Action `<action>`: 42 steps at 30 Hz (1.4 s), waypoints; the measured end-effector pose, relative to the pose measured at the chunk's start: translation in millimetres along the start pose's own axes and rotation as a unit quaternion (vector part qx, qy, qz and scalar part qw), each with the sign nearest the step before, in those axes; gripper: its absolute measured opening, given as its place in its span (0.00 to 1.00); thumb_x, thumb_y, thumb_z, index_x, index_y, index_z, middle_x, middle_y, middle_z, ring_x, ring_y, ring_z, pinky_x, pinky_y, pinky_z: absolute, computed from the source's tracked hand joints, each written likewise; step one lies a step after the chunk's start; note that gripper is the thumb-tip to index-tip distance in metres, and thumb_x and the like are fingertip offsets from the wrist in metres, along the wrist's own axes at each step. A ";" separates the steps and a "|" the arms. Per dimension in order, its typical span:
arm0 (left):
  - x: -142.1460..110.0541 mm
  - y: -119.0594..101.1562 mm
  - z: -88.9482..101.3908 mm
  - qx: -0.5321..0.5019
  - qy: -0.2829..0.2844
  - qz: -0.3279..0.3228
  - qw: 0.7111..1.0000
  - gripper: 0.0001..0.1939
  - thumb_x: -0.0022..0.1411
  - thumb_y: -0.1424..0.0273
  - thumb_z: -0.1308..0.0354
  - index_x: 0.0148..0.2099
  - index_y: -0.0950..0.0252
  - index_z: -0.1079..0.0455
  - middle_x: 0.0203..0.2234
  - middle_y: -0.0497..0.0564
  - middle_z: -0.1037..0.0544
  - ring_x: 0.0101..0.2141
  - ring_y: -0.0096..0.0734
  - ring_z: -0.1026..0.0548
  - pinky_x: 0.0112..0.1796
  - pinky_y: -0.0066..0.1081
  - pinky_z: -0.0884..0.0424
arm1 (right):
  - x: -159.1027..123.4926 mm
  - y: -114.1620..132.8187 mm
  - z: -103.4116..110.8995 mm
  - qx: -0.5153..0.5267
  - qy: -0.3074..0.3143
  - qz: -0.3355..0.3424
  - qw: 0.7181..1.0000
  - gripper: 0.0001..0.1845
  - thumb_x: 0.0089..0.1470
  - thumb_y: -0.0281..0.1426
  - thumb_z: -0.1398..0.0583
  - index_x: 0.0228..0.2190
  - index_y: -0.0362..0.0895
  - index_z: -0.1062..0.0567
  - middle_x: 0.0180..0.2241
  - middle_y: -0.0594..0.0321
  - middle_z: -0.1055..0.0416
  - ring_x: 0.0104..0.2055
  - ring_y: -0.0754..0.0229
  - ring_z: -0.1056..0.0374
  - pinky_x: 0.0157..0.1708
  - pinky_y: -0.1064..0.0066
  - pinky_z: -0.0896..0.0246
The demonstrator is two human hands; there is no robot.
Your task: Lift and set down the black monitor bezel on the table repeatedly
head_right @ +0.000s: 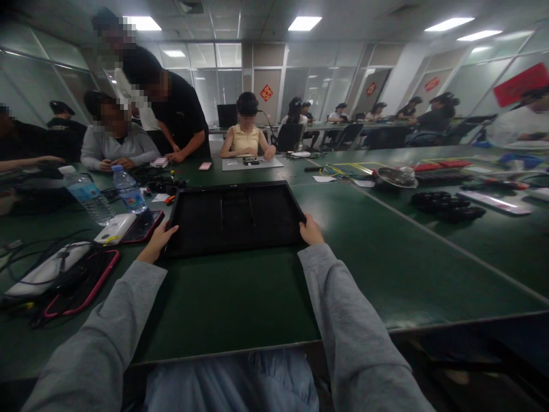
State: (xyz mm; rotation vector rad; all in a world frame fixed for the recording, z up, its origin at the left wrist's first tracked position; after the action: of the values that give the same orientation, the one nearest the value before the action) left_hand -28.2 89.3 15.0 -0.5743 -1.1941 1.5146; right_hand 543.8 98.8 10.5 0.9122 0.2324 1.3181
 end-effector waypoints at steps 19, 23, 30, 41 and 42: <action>2.1 1.3 -3.8 -0.010 0.001 0.042 0.999 0.25 0.59 0.66 0.35 0.58 0.64 0.30 0.49 0.56 0.20 0.53 0.43 0.24 0.59 0.46 0.32 | 3.0 -1.7 -5.8 -0.047 0.025 -0.022 0.998 0.27 0.57 0.29 0.47 0.58 0.38 0.32 0.52 0.43 0.25 0.55 0.44 0.29 0.56 0.51 0.35; 0.4 -1.5 -3.4 -0.011 0.006 0.025 1.000 0.24 0.61 0.66 0.36 0.59 0.64 0.30 0.48 0.56 0.20 0.52 0.42 0.23 0.58 0.45 0.31 | 1.2 -0.2 -3.9 -0.047 0.017 -0.019 0.999 0.27 0.56 0.29 0.46 0.57 0.39 0.31 0.49 0.44 0.23 0.52 0.42 0.27 0.55 0.48 0.35; 1.5 5.0 -3.7 -0.015 -0.001 0.043 0.999 0.25 0.61 0.68 0.36 0.59 0.65 0.31 0.50 0.58 0.21 0.55 0.44 0.25 0.59 0.45 0.32 | -2.0 1.6 -3.0 -0.065 0.032 -0.034 0.997 0.28 0.58 0.29 0.47 0.59 0.37 0.33 0.50 0.42 0.25 0.53 0.43 0.28 0.55 0.50 0.36; 4.4 6.2 -3.2 0.043 0.006 0.029 0.999 0.23 0.64 0.67 0.40 0.60 0.67 0.31 0.52 0.59 0.21 0.55 0.42 0.25 0.58 0.42 0.32 | 0.8 0.0 -3.7 -0.051 0.008 -0.013 0.999 0.26 0.55 0.28 0.45 0.56 0.39 0.30 0.50 0.44 0.24 0.55 0.42 0.29 0.58 0.48 0.37; 3.3 4.0 -1.3 0.075 0.005 0.025 0.997 0.24 0.65 0.65 0.40 0.60 0.66 0.31 0.51 0.59 0.21 0.54 0.42 0.24 0.58 0.42 0.32 | 2.3 -1.6 -3.2 -0.040 0.008 -0.015 0.999 0.25 0.54 0.27 0.45 0.54 0.40 0.29 0.49 0.45 0.24 0.55 0.43 0.29 0.59 0.48 0.37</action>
State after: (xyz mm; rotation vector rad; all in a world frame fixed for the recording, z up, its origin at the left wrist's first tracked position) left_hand -29.8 93.1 11.7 -0.5135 -1.0550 1.6275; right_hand 543.7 102.3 8.2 0.8280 0.2048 1.2988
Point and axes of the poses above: each hand's wrist, its own x-axis towards the middle knuckle, its own z-axis out of the back of the hand, y = z × x, the point moved 7 cm from there along x, towards the middle knuckle
